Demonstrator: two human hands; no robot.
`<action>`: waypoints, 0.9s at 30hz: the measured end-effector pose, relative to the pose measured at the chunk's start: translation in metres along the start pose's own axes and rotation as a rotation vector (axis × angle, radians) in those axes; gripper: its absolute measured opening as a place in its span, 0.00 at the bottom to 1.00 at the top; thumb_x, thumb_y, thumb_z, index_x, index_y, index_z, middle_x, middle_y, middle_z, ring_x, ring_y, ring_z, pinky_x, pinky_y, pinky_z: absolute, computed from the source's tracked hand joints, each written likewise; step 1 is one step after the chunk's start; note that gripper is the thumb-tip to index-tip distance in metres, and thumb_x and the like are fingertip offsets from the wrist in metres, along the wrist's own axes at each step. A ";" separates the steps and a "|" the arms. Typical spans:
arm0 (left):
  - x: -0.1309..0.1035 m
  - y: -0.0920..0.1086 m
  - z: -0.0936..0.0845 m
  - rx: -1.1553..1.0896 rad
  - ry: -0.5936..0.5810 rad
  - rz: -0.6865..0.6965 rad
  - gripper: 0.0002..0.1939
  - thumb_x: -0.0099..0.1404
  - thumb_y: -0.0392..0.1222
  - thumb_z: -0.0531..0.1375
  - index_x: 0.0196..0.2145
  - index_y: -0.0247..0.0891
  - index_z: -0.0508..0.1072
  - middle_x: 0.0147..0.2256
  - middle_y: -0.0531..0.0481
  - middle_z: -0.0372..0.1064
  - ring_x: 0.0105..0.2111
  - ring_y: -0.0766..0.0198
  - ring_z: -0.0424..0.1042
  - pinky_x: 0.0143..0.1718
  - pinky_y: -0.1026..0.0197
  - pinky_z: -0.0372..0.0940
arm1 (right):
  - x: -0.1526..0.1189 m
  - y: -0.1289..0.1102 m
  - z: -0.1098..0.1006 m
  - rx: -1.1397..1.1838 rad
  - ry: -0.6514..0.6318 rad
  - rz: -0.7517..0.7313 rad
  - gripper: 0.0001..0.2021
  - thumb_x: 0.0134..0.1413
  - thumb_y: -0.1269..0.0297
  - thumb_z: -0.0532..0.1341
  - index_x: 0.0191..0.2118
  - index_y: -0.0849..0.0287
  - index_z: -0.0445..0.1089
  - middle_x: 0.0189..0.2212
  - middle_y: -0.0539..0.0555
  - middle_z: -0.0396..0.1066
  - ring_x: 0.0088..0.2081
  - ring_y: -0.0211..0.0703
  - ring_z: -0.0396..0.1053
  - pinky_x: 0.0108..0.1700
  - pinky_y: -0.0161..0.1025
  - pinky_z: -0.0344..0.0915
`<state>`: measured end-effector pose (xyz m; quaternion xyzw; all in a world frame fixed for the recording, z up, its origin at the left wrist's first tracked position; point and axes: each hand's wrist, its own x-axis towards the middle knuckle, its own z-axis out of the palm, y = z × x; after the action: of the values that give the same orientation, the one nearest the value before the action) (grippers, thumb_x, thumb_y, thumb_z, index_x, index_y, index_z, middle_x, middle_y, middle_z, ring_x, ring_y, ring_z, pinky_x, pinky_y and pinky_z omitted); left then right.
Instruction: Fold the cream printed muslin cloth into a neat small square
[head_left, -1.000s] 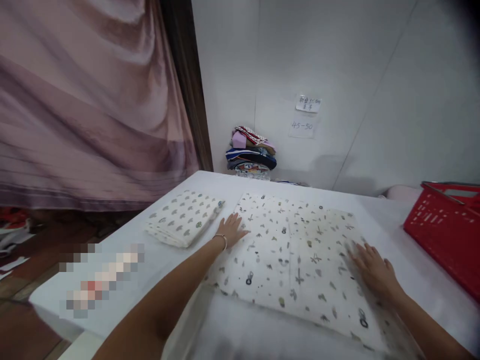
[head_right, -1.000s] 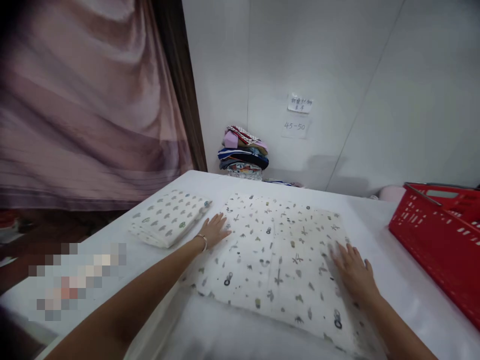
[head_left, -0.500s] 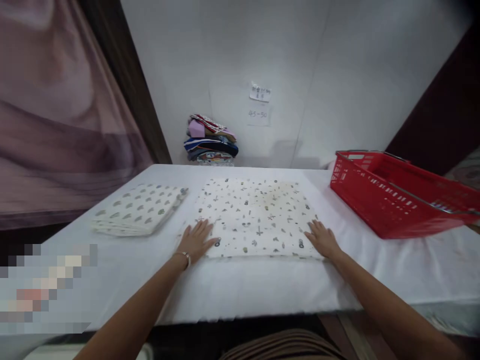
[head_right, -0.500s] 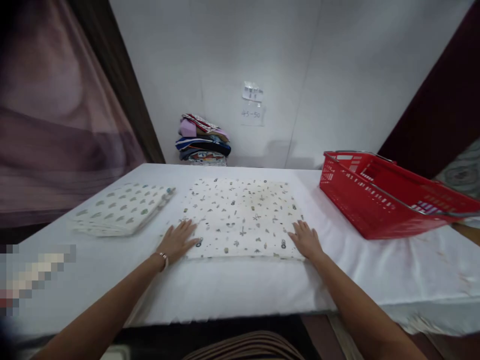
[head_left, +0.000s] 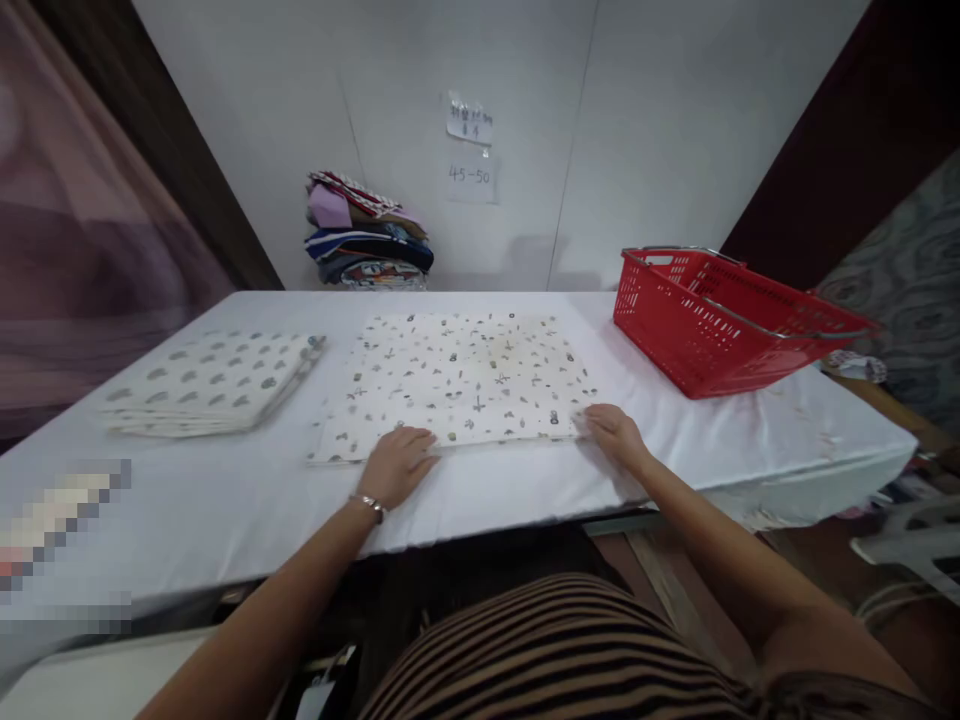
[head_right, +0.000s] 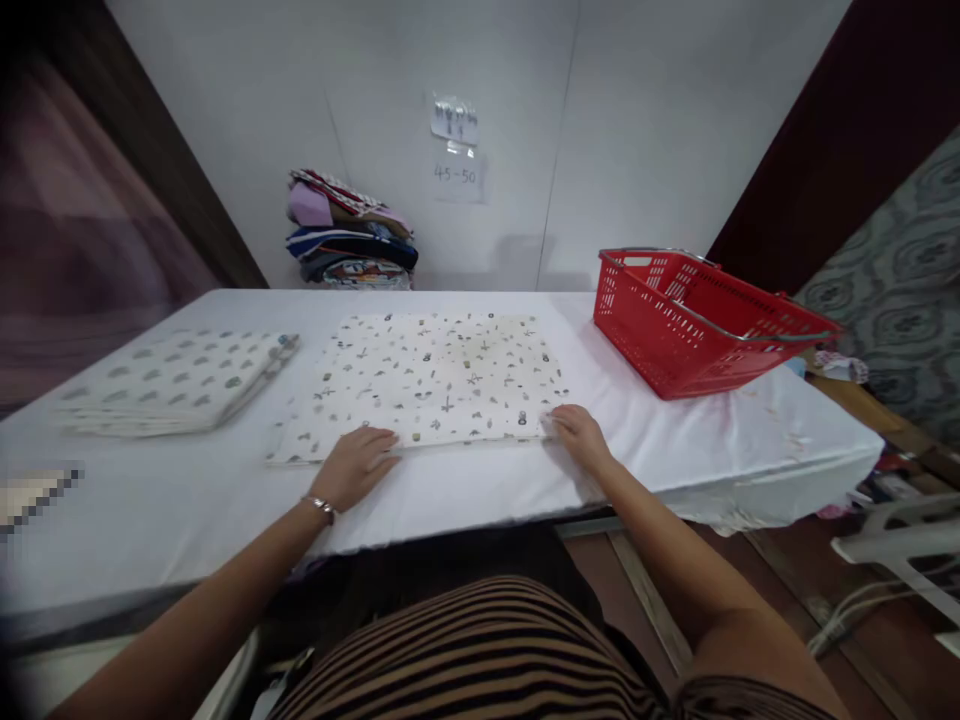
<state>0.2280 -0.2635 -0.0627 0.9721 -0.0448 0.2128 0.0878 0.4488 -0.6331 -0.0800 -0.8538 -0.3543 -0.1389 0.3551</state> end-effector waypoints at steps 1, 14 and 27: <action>0.006 0.012 0.003 -0.011 -0.011 0.020 0.17 0.64 0.48 0.52 0.44 0.38 0.72 0.44 0.44 0.71 0.45 0.57 0.66 0.49 0.51 0.61 | -0.003 -0.010 0.003 -0.008 -0.036 -0.074 0.11 0.54 0.61 0.55 0.38 0.56 0.73 0.40 0.56 0.72 0.45 0.46 0.67 0.50 0.46 0.63; 0.048 0.048 0.034 -0.006 -0.197 -0.035 0.13 0.66 0.40 0.50 0.39 0.40 0.74 0.39 0.47 0.70 0.40 0.60 0.64 0.42 0.57 0.61 | 0.009 -0.056 0.038 -0.147 -0.292 -0.296 0.10 0.59 0.66 0.54 0.42 0.56 0.72 0.40 0.56 0.69 0.43 0.45 0.63 0.45 0.43 0.61; 0.049 0.053 0.030 0.043 -0.254 -0.048 0.15 0.67 0.42 0.47 0.41 0.39 0.72 0.41 0.46 0.68 0.42 0.59 0.63 0.44 0.56 0.59 | 0.009 -0.060 0.033 -0.117 -0.349 -0.238 0.14 0.61 0.64 0.50 0.42 0.56 0.73 0.40 0.57 0.69 0.43 0.47 0.62 0.45 0.44 0.60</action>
<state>0.2785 -0.3233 -0.0610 0.9937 -0.0277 0.0869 0.0654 0.4125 -0.5755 -0.0683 -0.8362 -0.5001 -0.0501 0.2193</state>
